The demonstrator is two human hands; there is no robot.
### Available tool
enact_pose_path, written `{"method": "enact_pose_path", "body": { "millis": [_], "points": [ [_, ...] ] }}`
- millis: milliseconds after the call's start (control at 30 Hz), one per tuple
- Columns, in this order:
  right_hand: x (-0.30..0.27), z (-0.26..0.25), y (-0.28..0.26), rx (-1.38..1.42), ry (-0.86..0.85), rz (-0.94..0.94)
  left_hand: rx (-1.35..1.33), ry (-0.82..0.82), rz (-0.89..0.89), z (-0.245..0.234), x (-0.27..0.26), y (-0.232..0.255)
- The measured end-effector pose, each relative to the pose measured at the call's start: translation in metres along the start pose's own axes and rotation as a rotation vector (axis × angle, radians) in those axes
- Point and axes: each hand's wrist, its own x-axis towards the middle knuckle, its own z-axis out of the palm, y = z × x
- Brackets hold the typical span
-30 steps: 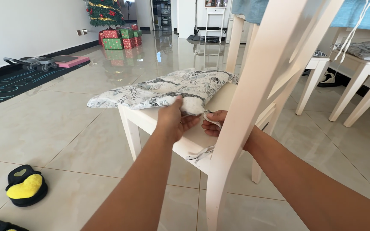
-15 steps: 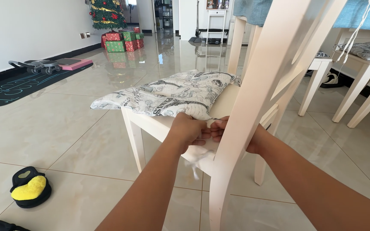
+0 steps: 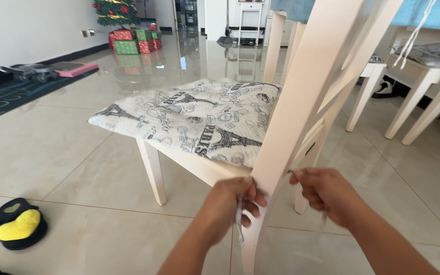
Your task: The person attaches a white backrest cushion to a white dining chair by threading and tying its straps around the chair back. Then the person places a patterned seat cushion on the chair seat and ties its straps to the chair legs. Finally, the person picks up another white cushion from the table and begins to attach it to the chair back.
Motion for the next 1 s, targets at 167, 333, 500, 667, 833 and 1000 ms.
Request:
{"method": "enact_pose_path", "body": {
  "millis": [167, 333, 500, 667, 833, 1000],
  "points": [
    [-0.053, 0.024, 0.030, 0.048, 0.074, 0.022, -0.213, -0.078, -0.033, 0.009, -0.005, -0.021],
    [-0.085, 0.057, 0.050, -0.050, 0.211, -0.006, -0.261, -0.155, -0.108, 0.010, -0.004, -0.035],
    [-0.092, 0.088, 0.066, -0.211, 0.198, -0.074, -0.350, -0.260, -0.179, 0.007, 0.004, -0.035],
    [-0.096, 0.110, 0.061, -0.286, 0.145, 0.120, -0.141, -0.333, -0.147, -0.001, 0.007, -0.027],
    [-0.096, 0.096, 0.041, -0.427, 0.061, 0.116, 0.261, -0.198, -0.194, 0.002, 0.006, -0.019],
    [-0.084, 0.077, 0.027, -0.478, 0.223, -0.062, 0.348, -0.070, 0.079, 0.015, 0.003, -0.028]
  ]
}}
